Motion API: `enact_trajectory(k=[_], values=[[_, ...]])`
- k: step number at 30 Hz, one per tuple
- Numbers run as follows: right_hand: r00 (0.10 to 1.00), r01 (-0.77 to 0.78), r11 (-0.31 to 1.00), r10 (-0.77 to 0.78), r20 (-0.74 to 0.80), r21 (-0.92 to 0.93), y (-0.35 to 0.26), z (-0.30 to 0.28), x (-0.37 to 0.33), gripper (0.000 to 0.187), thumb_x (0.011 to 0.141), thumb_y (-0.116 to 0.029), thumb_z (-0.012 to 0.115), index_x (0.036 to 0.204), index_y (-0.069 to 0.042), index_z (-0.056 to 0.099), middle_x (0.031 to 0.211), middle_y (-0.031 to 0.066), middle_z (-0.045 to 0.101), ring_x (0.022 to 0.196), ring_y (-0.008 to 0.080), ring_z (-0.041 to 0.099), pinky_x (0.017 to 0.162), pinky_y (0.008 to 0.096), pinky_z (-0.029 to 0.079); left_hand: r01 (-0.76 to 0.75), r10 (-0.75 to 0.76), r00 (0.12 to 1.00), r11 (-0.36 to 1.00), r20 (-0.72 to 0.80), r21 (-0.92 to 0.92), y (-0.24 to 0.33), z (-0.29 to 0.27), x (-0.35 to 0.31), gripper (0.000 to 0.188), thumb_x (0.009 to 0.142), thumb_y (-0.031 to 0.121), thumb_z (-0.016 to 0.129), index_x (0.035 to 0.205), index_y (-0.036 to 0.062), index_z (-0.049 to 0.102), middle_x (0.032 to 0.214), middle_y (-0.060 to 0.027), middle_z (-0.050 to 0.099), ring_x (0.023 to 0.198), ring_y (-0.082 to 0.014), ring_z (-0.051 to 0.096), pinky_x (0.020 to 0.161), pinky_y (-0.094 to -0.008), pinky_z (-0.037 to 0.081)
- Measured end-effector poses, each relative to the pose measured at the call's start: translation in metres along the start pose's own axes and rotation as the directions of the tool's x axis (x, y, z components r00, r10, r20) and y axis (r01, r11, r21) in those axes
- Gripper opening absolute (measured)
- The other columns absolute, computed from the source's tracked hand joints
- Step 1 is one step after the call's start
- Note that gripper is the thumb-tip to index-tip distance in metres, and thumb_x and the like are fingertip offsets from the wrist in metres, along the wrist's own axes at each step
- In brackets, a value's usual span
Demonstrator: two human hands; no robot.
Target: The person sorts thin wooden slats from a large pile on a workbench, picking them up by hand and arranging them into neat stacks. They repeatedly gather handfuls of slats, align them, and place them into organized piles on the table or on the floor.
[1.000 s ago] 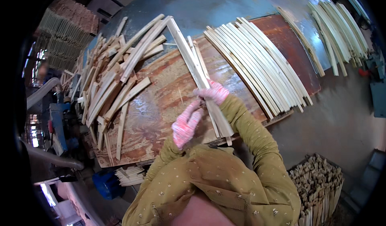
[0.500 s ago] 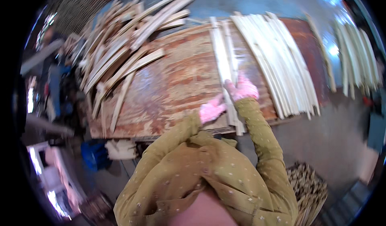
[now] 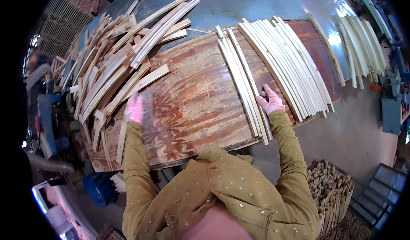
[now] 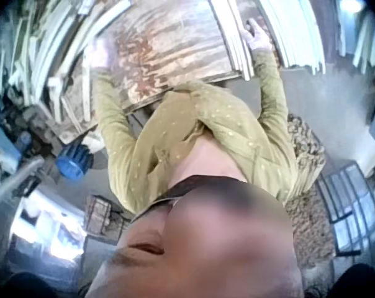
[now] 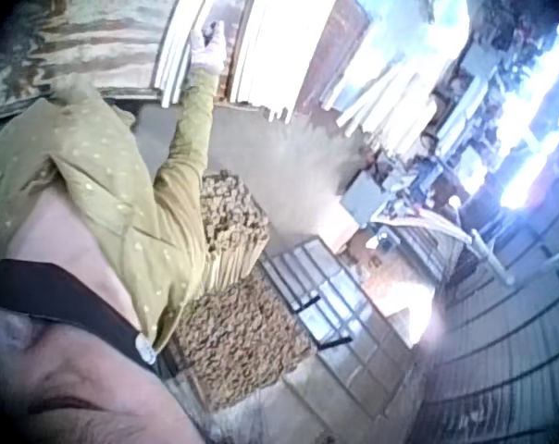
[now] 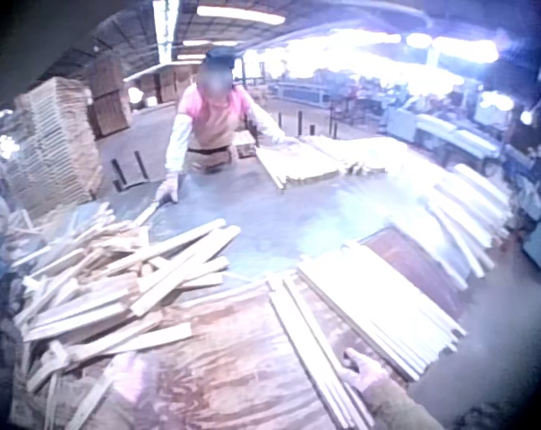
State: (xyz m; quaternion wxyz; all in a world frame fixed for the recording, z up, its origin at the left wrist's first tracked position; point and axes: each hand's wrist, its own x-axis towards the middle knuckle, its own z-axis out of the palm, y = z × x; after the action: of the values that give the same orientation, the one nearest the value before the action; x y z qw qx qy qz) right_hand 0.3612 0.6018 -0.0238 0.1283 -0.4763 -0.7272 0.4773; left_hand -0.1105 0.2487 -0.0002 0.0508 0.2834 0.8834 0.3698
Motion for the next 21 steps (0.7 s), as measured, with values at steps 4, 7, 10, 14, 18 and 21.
enact_trajectory(k=[4,7,10,14,18,21], values=[[0.997,-0.065,0.993,0.062,-0.037,-0.099,0.014,-0.020,0.011,0.063,0.084,-0.035,0.071,0.138,-0.012,0.049,0.121,0.0159,0.063,0.112,0.0263,0.060,0.100,0.0349,0.043,0.168,-0.150,0.986,0.814,-0.077,0.555,-0.001,-0.060,0.050,0.062,0.087,0.018,0.056,0.141,-0.0005,0.033,0.135,-0.0250,0.047,0.125,-0.0390,0.046,0.104,-0.0451,0.038],[0.960,-0.261,0.821,0.274,-0.050,-0.507,-0.051,-0.003,0.010,0.071,0.082,-0.043,0.070,0.141,-0.016,0.044,0.122,0.0169,0.062,0.112,0.0305,0.060,0.101,0.0393,0.043,0.069,-0.214,0.976,0.515,0.050,0.854,-0.044,-0.092,0.050,0.069,0.085,0.012,0.056,0.146,0.0075,0.023,0.142,-0.0182,0.040,0.128,-0.0347,0.042,0.103,-0.0510,0.036],[0.972,-0.227,0.748,0.217,-0.093,-0.623,-0.077,0.000,-0.002,0.073,0.082,-0.042,0.067,0.144,-0.018,0.038,0.123,0.0197,0.060,0.112,0.0347,0.059,0.097,0.0420,0.046,0.018,-0.237,0.961,0.567,0.142,0.824,-0.040,-0.097,0.068,0.056,0.084,0.004,0.053,0.137,0.0080,0.034,0.128,-0.0165,0.051,0.121,-0.0338,0.049,0.097,-0.0492,0.041],[0.943,-0.208,0.570,-0.099,-0.317,-0.795,-0.044,-0.041,0.008,0.079,0.079,-0.036,0.072,0.144,-0.009,0.036,0.123,0.0189,0.060,0.105,0.0365,0.060,0.090,0.0449,0.048,-0.070,-0.160,0.973,0.489,0.168,0.869,-0.067,-0.104,0.082,0.040,0.087,0.009,0.048,0.127,0.0065,0.044,0.111,-0.0133,0.063,0.101,-0.0315,0.062,0.083,-0.0468,0.049],[0.888,-0.244,0.353,-0.293,-0.354,-0.904,-0.069,-0.059,0.005,0.094,0.077,-0.035,0.076,0.149,-0.008,0.022,0.133,0.0219,0.052,0.111,0.0397,0.056,0.092,0.0470,0.047,-0.252,-0.110,0.929,0.510,0.353,0.822,-0.035,-0.119,0.046,0.049,0.088,0.015,0.045,0.135,0.0034,0.042,0.112,-0.0164,0.062,0.101,-0.0321,0.061,0.087,-0.0458,0.046],[0.871,0.151,0.679,-0.435,-0.228,-0.718,-0.085,-0.005,0.014,0.078,0.080,-0.030,0.073,0.144,-0.006,0.035,0.138,0.0248,0.046,0.116,0.0365,0.054,0.096,0.0451,0.045,-0.276,-0.021,0.899,0.747,0.437,0.604,0.019,-0.129,0.001,0.049,0.089,0.022,0.049,0.136,0.0086,0.045,0.098,-0.0206,0.064,0.082,-0.0323,0.064,0.074,-0.0447,0.052]])
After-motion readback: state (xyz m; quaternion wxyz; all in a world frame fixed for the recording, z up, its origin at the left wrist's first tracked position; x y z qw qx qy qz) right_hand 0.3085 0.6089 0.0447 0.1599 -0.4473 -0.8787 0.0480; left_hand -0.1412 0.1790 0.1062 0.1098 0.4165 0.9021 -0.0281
